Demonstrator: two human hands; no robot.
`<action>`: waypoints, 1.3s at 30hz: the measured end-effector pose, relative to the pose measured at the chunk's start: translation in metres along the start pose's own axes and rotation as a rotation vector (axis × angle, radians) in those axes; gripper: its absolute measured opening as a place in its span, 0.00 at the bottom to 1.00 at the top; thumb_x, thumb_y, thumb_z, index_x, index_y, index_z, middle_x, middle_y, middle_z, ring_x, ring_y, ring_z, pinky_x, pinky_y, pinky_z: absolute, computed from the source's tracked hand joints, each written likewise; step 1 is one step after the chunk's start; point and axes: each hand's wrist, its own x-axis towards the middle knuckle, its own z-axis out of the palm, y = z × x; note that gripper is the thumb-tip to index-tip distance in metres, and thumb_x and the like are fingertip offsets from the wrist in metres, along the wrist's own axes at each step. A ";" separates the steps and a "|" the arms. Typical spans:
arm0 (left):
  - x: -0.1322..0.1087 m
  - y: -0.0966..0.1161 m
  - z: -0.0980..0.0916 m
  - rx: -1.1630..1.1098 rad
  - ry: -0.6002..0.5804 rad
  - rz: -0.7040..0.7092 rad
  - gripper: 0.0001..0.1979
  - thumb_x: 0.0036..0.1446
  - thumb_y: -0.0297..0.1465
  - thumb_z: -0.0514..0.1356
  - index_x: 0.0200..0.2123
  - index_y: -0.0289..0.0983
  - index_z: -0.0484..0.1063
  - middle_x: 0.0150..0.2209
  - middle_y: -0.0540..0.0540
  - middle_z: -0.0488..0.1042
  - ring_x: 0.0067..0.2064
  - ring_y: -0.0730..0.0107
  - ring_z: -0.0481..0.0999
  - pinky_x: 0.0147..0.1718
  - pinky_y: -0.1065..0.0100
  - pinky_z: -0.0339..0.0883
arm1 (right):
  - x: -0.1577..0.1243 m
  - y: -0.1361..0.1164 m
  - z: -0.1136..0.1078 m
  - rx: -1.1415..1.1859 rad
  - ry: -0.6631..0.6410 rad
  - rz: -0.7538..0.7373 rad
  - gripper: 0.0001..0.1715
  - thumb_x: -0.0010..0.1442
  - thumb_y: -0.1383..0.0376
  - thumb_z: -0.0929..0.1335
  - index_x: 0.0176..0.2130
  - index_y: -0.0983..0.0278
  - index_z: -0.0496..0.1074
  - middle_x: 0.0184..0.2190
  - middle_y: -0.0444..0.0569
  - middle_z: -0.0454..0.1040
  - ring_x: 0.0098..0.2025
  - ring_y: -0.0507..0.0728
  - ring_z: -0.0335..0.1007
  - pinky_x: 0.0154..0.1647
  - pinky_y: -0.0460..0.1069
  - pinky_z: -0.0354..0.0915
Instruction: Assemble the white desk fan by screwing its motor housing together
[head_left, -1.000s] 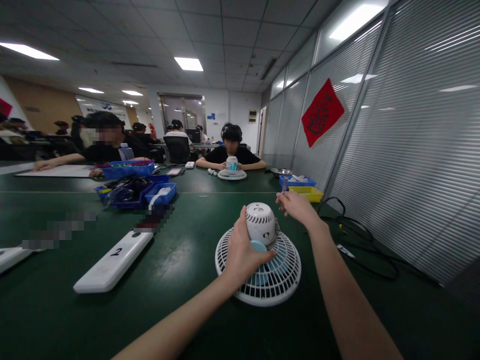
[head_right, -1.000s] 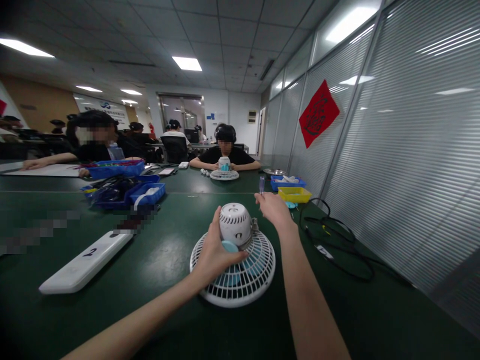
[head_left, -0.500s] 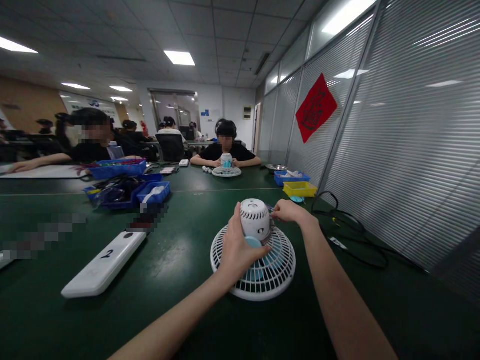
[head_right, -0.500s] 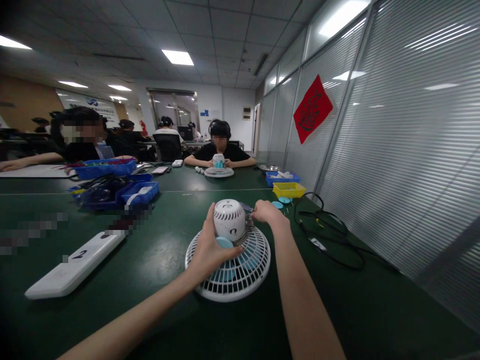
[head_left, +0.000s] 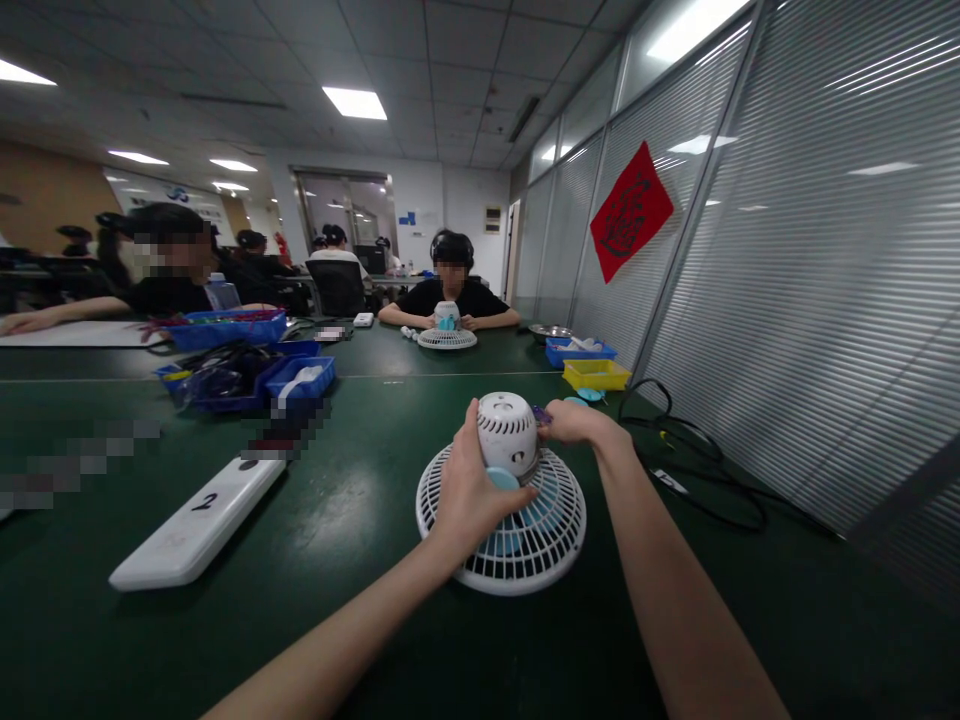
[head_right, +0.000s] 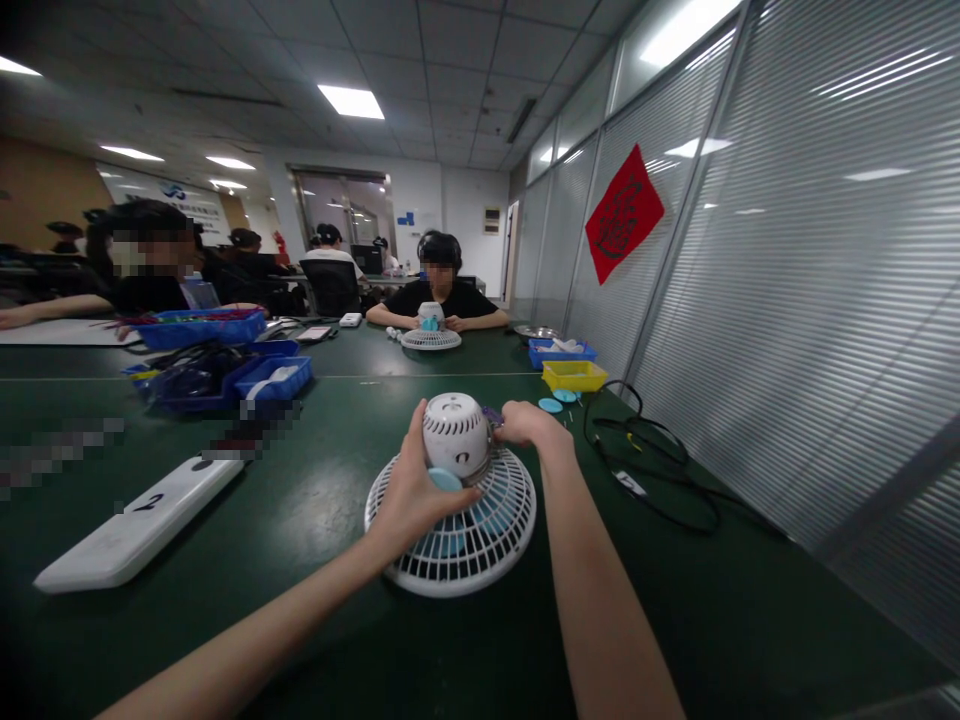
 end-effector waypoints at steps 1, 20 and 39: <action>0.000 0.000 0.000 -0.004 0.001 0.001 0.60 0.34 0.33 0.70 0.66 0.41 0.38 0.65 0.37 0.54 0.64 0.47 0.55 0.60 0.48 0.51 | -0.001 -0.001 0.000 -0.006 -0.009 -0.004 0.17 0.51 0.68 0.69 0.15 0.63 0.62 0.14 0.44 0.66 0.16 0.51 0.63 0.20 0.46 0.60; 0.010 -0.001 -0.005 -0.199 -0.075 -0.051 0.56 0.37 0.29 0.68 0.66 0.40 0.40 0.64 0.36 0.55 0.64 0.48 0.56 0.62 0.50 0.48 | -0.006 0.000 -0.010 -0.036 -0.148 0.080 0.16 0.61 0.60 0.64 0.28 0.67 0.74 0.31 0.52 0.77 0.29 0.52 0.72 0.27 0.44 0.60; 0.045 0.031 -0.067 -0.942 0.281 -0.545 0.06 0.56 0.28 0.59 0.27 0.32 0.70 0.27 0.47 0.76 0.28 0.75 0.75 0.27 0.74 0.65 | -0.053 -0.031 -0.044 0.088 0.660 -0.311 0.30 0.64 0.52 0.58 0.16 0.63 0.61 0.18 0.47 0.67 0.24 0.54 0.63 0.30 0.49 0.53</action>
